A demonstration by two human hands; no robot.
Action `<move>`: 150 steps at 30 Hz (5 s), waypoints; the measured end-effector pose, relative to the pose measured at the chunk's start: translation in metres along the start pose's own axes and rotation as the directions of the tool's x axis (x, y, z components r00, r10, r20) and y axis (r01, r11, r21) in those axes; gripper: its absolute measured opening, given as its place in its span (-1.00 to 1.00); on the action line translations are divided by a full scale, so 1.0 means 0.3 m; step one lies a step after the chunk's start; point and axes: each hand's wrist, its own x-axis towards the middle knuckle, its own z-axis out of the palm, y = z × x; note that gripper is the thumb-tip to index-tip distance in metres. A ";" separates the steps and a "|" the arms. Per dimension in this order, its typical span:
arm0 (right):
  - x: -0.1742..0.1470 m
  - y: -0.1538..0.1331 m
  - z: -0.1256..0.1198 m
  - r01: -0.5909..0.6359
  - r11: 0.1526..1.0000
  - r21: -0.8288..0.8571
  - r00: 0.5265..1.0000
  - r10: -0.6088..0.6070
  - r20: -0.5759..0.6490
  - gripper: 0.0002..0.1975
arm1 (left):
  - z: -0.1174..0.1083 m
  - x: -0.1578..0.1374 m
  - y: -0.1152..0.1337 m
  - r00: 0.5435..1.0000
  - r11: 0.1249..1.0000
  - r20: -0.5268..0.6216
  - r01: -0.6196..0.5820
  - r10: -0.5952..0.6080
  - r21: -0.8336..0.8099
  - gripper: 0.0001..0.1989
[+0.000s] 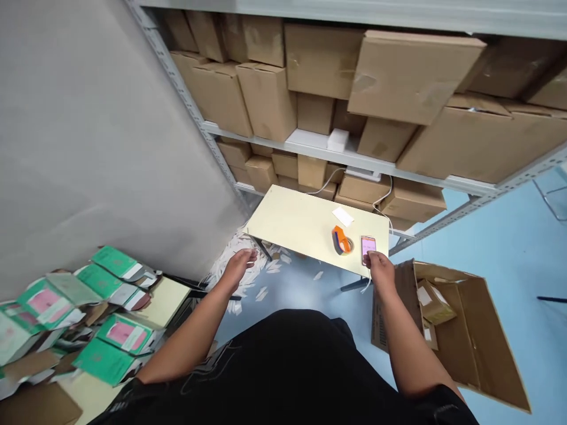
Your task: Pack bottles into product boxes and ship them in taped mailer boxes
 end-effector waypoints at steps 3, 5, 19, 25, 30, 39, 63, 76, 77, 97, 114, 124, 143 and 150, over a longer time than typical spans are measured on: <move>-0.016 -0.036 0.111 0.015 0.999 -0.048 0.996 -0.011 0.084 -0.63 | -0.064 0.010 -0.010 1.000 1.000 -0.021 -0.003 0.003 -0.002 -0.45; 0.000 -0.051 0.185 0.033 0.996 -0.088 0.987 -0.019 0.157 -0.62 | -0.101 0.013 -0.026 0.999 1.000 -0.050 0.013 -0.013 -0.005 -0.48; 0.109 -0.145 1.127 0.169 0.960 -0.224 0.601 0.080 0.795 -0.56 | -0.381 -0.159 -0.193 0.766 0.986 -0.628 0.164 -0.141 -0.021 -0.66; -0.137 -0.131 1.444 0.283 0.925 -0.253 0.301 0.164 0.939 -0.54 | -0.485 -0.391 -0.248 0.562 0.953 -0.799 0.300 -0.214 -0.045 -0.73; -0.392 -0.067 1.576 0.393 0.888 -0.238 0.106 0.214 0.971 -0.57 | -0.651 -0.561 -0.316 0.396 0.905 -0.876 0.415 -0.276 -0.098 -0.70; -0.783 0.043 1.692 0.528 0.807 -0.265 0.081 0.262 0.962 -0.58 | -1.221 -0.609 -0.334 0.369 0.834 -0.929 0.516 -0.011 0.195 -0.43; -0.883 0.115 1.618 0.547 0.777 -0.312 0.179 0.256 0.950 -0.56 | -1.726 -0.204 -0.363 0.455 0.615 -0.839 0.764 -0.298 0.196 0.18; -0.894 0.086 1.642 0.630 0.728 -0.271 0.129 0.246 0.961 -0.53 | -1.756 -0.386 -0.297 0.404 0.738 -0.884 0.666 -0.237 0.106 -0.26; -0.895 0.089 1.646 0.638 0.724 -0.261 0.120 0.240 0.963 -0.54 | -1.752 -0.402 -0.295 0.399 0.755 -0.888 0.649 -0.230 0.096 -0.28; -1.104 0.076 1.787 0.696 0.706 -0.132 -0.123 0.298 0.946 -0.60 | -1.650 -0.645 -0.207 0.369 0.937 -0.927 0.343 -0.064 0.071 -0.20; -1.616 -0.209 2.017 -0.217 0.910 -0.352 -0.359 0.260 0.896 -0.44 | -1.304 -0.601 -0.107 0.656 0.995 -0.752 -0.102 0.067 0.000 -0.15; -1.074 -0.201 1.805 -0.349 0.932 -0.092 0.259 0.191 0.947 -0.52 | -1.047 -0.281 -0.096 0.952 0.975 -0.307 -0.056 -0.014 -0.217 -0.26; 0.051 -0.029 1.120 0.554 0.790 -0.262 0.762 -0.356 0.541 -0.32 | 0.106 0.434 0.162 0.968 0.982 0.176 0.161 -0.177 0.100 -0.62; 0.284 0.170 1.092 0.579 0.736 -0.349 0.793 -0.409 0.452 -0.45 | 0.335 0.596 0.323 0.885 0.791 0.384 -0.426 0.264 0.439 -0.48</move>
